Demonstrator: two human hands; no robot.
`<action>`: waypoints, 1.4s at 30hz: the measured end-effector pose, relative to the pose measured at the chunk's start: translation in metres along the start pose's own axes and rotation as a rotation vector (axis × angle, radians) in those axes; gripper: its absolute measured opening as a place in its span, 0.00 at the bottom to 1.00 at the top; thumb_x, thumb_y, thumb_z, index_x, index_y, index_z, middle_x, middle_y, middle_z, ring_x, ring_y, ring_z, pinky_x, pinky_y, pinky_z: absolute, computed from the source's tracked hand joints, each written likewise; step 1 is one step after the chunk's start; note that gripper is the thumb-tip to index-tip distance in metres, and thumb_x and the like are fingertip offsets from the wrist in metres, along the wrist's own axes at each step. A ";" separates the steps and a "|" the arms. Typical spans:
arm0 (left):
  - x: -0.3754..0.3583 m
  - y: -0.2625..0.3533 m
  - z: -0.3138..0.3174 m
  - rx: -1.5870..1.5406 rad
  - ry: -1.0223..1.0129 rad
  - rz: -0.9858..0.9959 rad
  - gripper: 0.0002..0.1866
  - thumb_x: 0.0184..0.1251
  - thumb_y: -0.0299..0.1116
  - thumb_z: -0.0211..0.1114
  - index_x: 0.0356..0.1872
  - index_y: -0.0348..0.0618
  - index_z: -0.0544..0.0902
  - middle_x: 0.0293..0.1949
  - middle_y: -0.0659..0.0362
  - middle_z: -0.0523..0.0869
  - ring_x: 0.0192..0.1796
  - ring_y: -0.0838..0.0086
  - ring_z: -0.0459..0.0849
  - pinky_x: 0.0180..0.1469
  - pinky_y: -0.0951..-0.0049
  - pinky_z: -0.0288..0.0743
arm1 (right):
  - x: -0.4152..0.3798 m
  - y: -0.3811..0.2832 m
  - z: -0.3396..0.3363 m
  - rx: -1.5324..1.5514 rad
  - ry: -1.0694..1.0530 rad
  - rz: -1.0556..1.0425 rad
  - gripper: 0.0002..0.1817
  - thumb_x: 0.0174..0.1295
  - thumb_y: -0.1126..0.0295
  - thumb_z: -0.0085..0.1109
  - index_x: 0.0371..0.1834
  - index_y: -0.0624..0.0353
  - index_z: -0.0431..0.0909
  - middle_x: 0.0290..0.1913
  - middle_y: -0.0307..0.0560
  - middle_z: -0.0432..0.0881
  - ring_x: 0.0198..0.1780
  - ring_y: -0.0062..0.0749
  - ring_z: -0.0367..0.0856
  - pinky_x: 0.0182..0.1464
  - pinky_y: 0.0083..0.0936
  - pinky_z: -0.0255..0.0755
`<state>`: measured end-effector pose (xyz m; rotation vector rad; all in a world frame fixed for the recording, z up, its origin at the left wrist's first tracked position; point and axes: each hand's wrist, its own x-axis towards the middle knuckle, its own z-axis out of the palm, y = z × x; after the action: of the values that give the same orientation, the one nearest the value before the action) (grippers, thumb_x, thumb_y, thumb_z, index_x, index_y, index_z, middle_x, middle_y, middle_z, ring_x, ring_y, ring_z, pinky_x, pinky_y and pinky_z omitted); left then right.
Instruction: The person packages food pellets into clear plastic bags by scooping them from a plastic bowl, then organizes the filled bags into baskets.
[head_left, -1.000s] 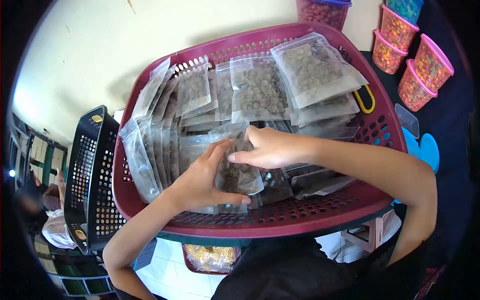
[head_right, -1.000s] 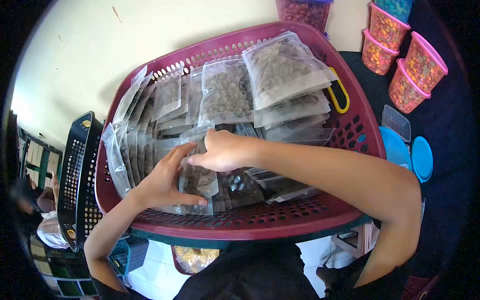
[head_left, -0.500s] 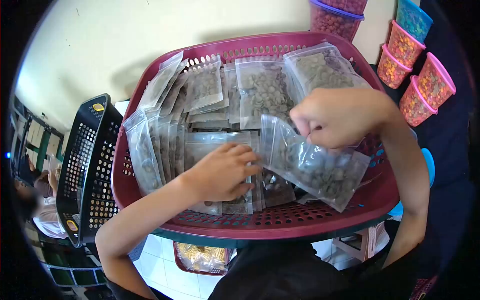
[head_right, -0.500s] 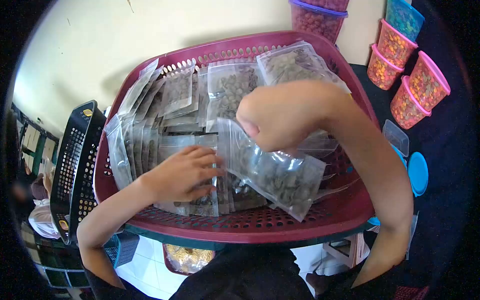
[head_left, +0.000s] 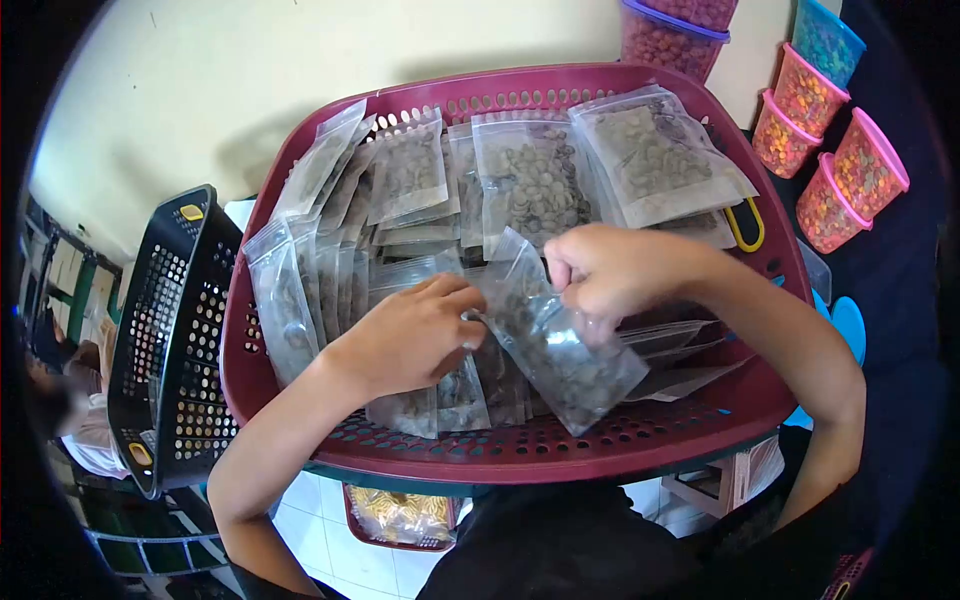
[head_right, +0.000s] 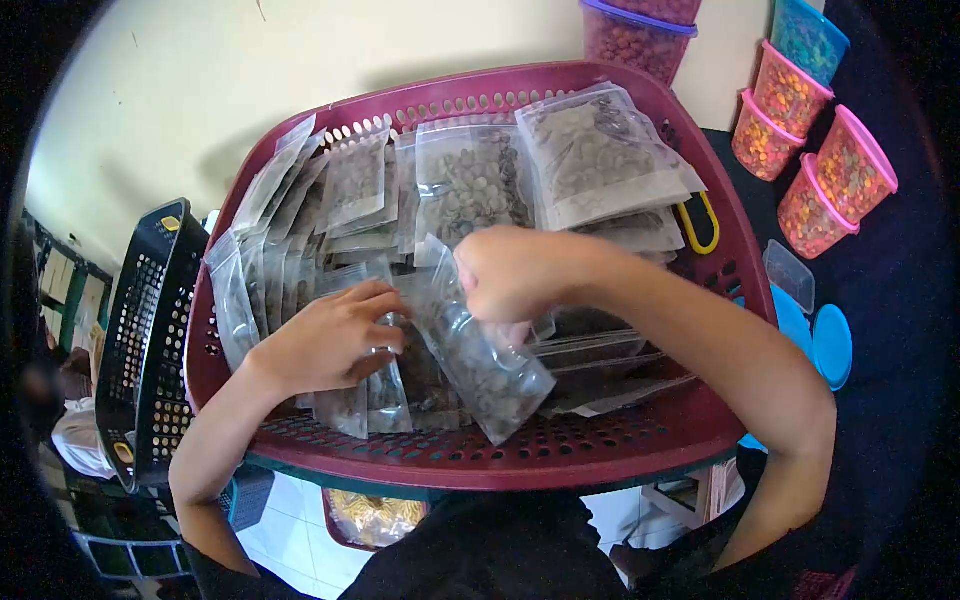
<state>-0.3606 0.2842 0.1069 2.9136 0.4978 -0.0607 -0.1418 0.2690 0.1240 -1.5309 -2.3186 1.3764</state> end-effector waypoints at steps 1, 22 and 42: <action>0.001 0.002 0.002 -0.038 0.007 0.023 0.07 0.40 0.25 0.60 0.25 0.43 0.74 0.39 0.57 0.72 0.48 0.65 0.69 0.46 0.71 0.69 | 0.003 0.002 0.007 0.117 -0.045 0.055 0.03 0.41 0.80 0.43 0.20 0.68 0.66 0.19 0.50 0.74 0.20 0.31 0.76 0.20 0.23 0.68; 0.009 0.008 0.027 0.009 0.000 0.060 0.11 0.46 0.24 0.57 0.33 0.44 0.71 0.51 0.55 0.68 0.57 0.61 0.64 0.43 0.69 0.75 | 0.019 0.016 0.020 -0.485 -0.023 0.125 0.11 0.45 0.71 0.49 0.29 0.70 0.69 0.20 0.57 0.76 0.27 0.45 0.78 0.27 0.34 0.71; 0.016 0.010 0.030 -0.159 0.054 0.040 0.09 0.50 0.28 0.57 0.34 0.43 0.70 0.47 0.54 0.67 0.38 0.61 0.77 0.33 0.67 0.75 | 0.019 0.023 0.070 -1.085 0.158 -0.013 0.52 0.37 0.33 0.49 0.55 0.72 0.55 0.54 0.61 0.62 0.52 0.46 0.65 0.55 0.39 0.54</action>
<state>-0.3424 0.2746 0.0776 2.7743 0.4310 0.0611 -0.1678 0.2405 0.0582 -1.6377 -3.0887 -0.1571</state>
